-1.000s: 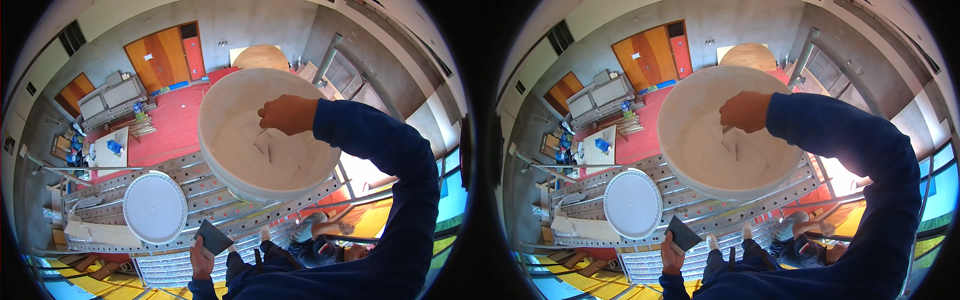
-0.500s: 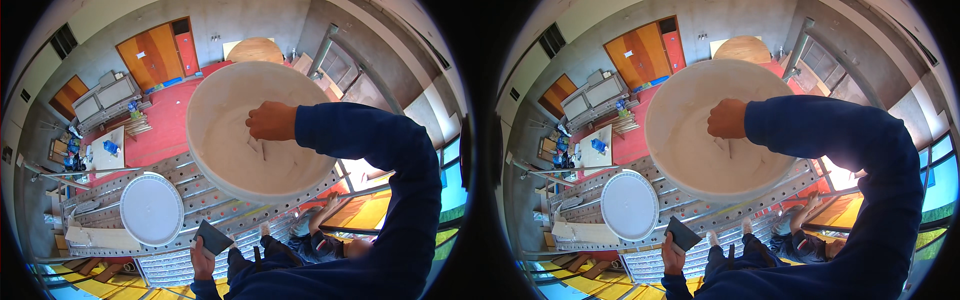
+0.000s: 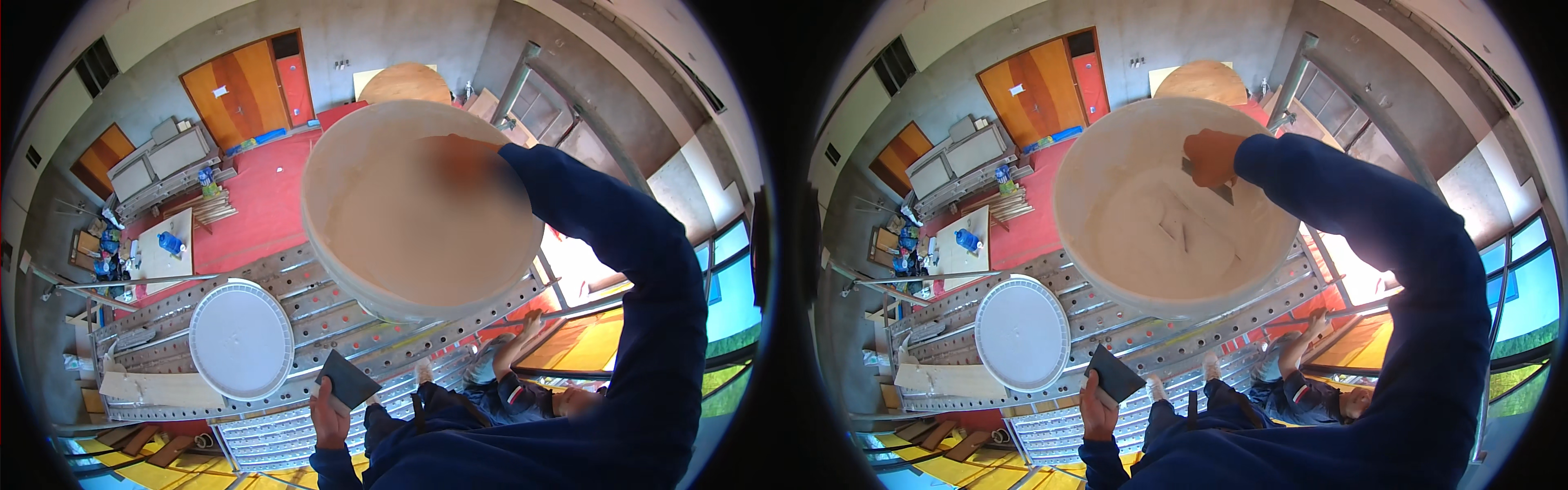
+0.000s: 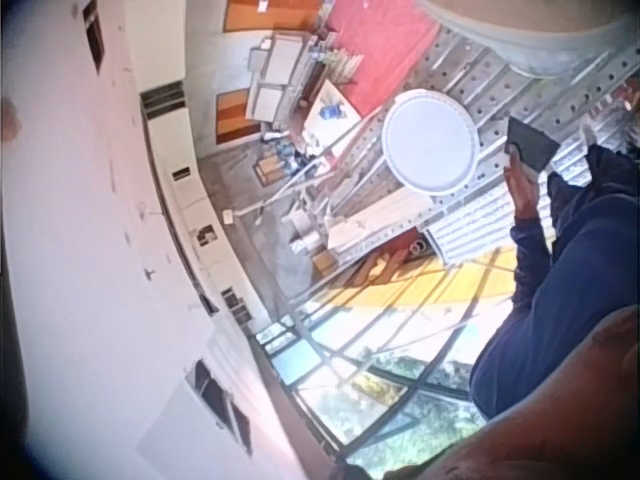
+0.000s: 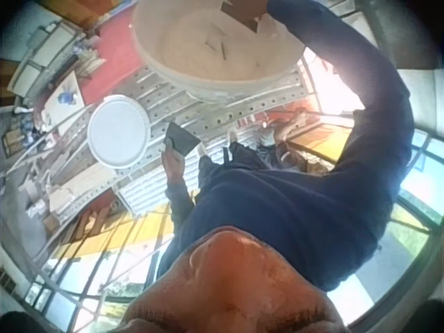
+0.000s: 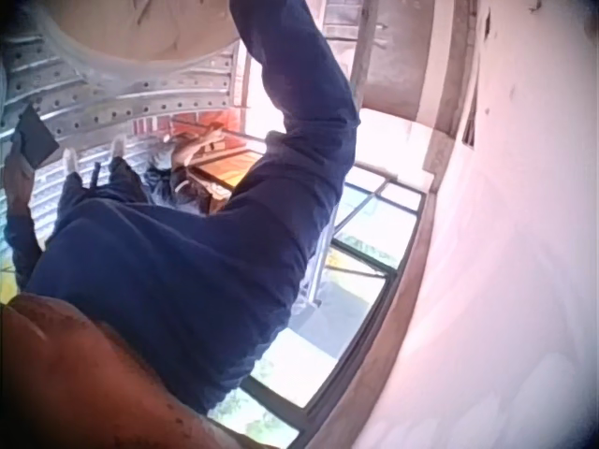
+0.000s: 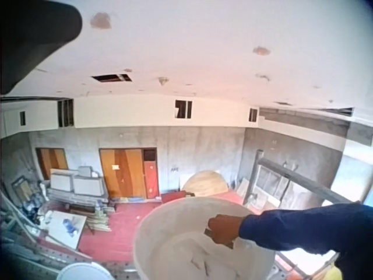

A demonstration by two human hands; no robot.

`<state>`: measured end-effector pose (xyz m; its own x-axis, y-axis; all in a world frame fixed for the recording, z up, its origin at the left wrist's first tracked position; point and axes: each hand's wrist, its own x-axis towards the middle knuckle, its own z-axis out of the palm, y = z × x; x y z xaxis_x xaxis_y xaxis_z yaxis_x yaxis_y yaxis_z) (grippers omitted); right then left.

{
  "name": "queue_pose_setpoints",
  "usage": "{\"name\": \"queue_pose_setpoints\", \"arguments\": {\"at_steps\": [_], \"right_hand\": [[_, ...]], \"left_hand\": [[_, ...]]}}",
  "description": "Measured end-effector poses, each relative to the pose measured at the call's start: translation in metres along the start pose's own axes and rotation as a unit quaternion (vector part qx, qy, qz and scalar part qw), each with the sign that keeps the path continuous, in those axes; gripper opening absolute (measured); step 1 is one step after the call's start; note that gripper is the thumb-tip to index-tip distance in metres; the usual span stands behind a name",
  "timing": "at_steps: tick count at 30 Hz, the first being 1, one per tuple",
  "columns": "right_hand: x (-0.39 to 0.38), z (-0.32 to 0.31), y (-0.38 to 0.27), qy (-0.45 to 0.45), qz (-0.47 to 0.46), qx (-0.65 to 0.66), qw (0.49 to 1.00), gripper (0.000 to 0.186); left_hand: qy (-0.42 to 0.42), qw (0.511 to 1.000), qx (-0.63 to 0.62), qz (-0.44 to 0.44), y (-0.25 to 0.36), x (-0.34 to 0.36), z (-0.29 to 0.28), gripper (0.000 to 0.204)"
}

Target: Applying and smoothing wall putty on a ceiling using a putty knife while standing on scaffolding.

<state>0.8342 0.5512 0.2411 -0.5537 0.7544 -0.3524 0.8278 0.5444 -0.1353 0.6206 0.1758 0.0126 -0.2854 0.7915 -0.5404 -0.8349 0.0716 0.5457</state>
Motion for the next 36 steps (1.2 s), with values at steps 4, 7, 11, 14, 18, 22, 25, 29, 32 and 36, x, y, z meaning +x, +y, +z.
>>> {"name": "queue_pose_setpoints", "arguments": {"at_steps": [4, 7, 11, 14, 18, 22, 25, 29, 32, 36], "right_hand": [[0.007, 0.004, 0.001, 0.035, 0.029, 0.036, 0.998, 0.035], [0.002, -0.004, -0.018, 0.046, 0.066, 0.053, 0.995, 0.032], [0.007, -0.005, -0.03, 0.045, 0.024, 0.028, 0.998, 0.028], [0.008, -0.001, -0.028, 0.08, -0.092, -0.011, 0.992, 0.023], [-0.013, -0.004, -0.058, 0.075, -0.268, -0.161, 0.947, 0.027], [-0.021, -0.003, -0.063, 0.115, -0.418, -0.205, 0.877, 0.028], [-0.014, 0.0, -0.055, 0.124, -0.471, -0.2, 0.85, 0.027], [-0.007, 0.011, -0.054, 0.105, -0.518, -0.166, 0.832, 0.023], [-0.003, 0.015, -0.057, 0.084, -0.53, -0.17, 0.826, 0.023], [0.002, 0.023, -0.055, 0.086, -0.552, -0.147, 0.817, 0.025]], "left_hand": [[0.006, 0.999, -0.019, 0.025, 0.007, -0.006, -0.003, 0.028], [0.006, 0.999, -0.011, 0.036, 0.015, -0.012, -0.014, 0.029], [0.002, 0.999, -0.01, 0.048, 0.02, -0.018, -0.022, 0.03], [0.024, 0.997, -0.016, 0.072, 0.02, -0.019, -0.021, 0.028], [0.068, 0.995, -0.002, 0.066, 0.024, -0.025, -0.026, 0.027], [0.06, 0.997, 0.011, 0.044, 0.024, -0.027, -0.028, 0.028], [0.076, 0.996, 0.032, 0.027, 0.019, -0.027, -0.024, 0.03], [0.081, 0.996, 0.022, 0.025, 0.012, -0.028, -0.012, 0.031], [0.094, 0.995, 0.02, 0.008, 0.007, -0.028, -0.011, 0.03], [0.092, 0.995, 0.026, 0.003, 0.001, -0.028, -0.01, 0.028]]}}
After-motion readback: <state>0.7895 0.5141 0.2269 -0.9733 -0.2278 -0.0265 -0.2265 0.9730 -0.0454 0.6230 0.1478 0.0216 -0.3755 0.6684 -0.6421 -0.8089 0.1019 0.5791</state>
